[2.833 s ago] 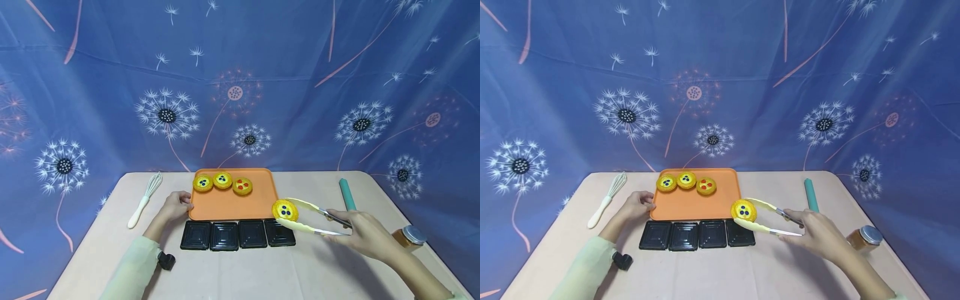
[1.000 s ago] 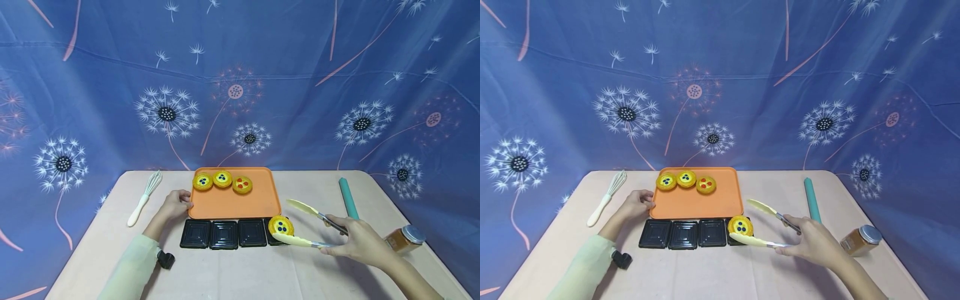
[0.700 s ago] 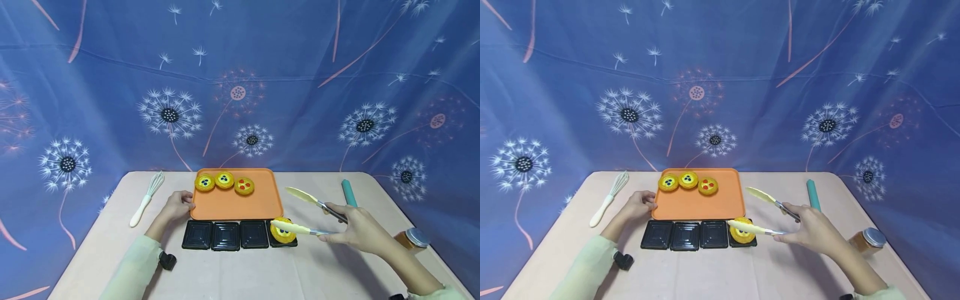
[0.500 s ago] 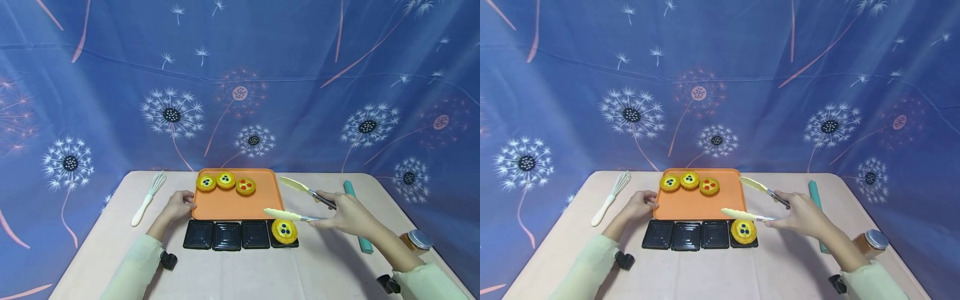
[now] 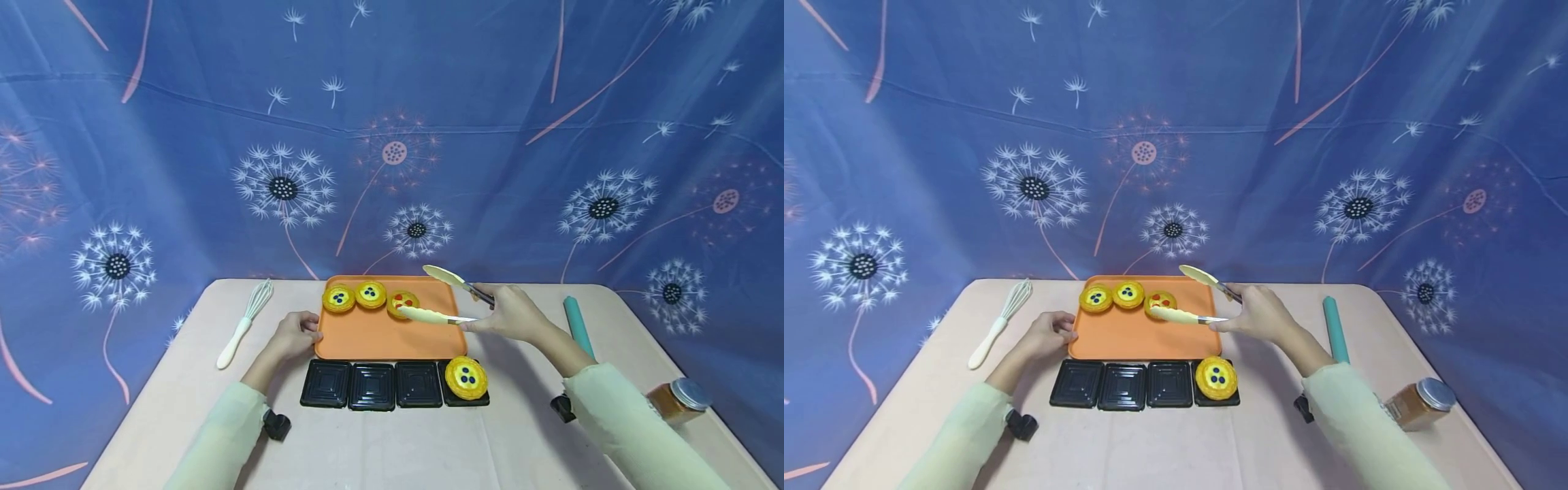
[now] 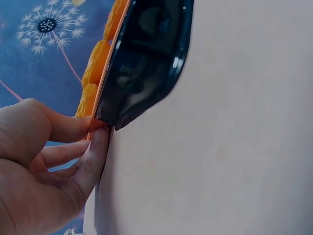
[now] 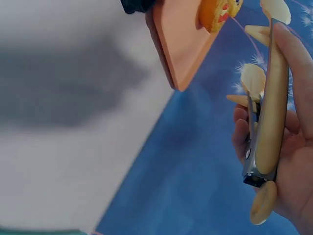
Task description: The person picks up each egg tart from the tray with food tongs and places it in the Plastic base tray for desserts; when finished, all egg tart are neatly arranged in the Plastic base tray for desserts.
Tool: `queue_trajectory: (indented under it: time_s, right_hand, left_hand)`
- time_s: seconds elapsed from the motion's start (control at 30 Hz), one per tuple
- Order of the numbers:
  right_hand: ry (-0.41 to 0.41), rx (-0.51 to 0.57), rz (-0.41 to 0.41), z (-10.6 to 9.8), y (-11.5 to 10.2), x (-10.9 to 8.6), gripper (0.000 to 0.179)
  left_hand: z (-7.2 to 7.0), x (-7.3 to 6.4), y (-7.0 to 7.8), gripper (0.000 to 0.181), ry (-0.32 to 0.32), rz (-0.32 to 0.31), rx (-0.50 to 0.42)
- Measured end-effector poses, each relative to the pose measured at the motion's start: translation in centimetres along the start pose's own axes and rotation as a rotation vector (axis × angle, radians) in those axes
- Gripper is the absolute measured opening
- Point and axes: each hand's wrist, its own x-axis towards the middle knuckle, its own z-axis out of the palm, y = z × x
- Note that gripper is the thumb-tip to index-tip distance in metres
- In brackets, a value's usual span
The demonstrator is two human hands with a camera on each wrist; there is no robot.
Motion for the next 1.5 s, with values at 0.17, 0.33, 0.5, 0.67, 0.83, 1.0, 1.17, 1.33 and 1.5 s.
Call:
queue_trajectory:
  time_s: [0.17, 0.33, 0.5, 0.67, 0.83, 1.0, 1.17, 1.33, 1.5]
  right_hand:
    - [0.003, 0.07, 0.059, 2.4, 0.6, 1.2, 0.091]
    - [-0.042, 0.045, 0.087, 4.0, 0.7, 1.8, 0.093]
    - [-0.093, 0.005, 0.093, 4.7, 0.4, 1.9, 0.093]
    - [-0.106, -0.045, 0.1, 5.1, 0.1, 1.9, 0.09]
    - [-0.09, -0.074, 0.075, 5.5, -0.1, 2.0, 0.077]
    - [-0.096, -0.055, 0.079, 5.4, -0.1, 2.0, 0.07]
    - [-0.071, -0.057, 0.076, 4.7, -0.3, 2.1, 0.07]
    - [-0.056, -0.083, 0.045, 3.9, -0.6, 2.4, 0.071]
    - [-0.058, -0.071, 0.039, 3.2, -0.6, 2.7, 0.072]
  left_hand:
    - [0.1, -0.1, 0.0, 0.036, -0.001, 0.016, -0.01]
    - [0.3, -0.2, 0.1, 0.035, -0.001, 0.003, -0.012]
    - [0.3, -0.2, 0.0, 0.035, -0.001, 0.005, -0.012]
    - [0.3, -0.1, -0.1, 0.035, 0.0, 0.023, -0.004]
    - [0.2, -0.1, -0.1, 0.035, 0.003, 0.007, -0.008]
    - [0.2, 0.0, 0.0, 0.036, -0.002, 0.008, -0.012]
    - [0.2, 0.0, 0.0, 0.036, 0.003, 0.014, -0.007]
    - [0.1, 0.0, 0.0, 0.036, 0.009, 0.002, -0.011]
    - [0.0, 0.0, -0.1, 0.035, 0.008, 0.004, -0.007]
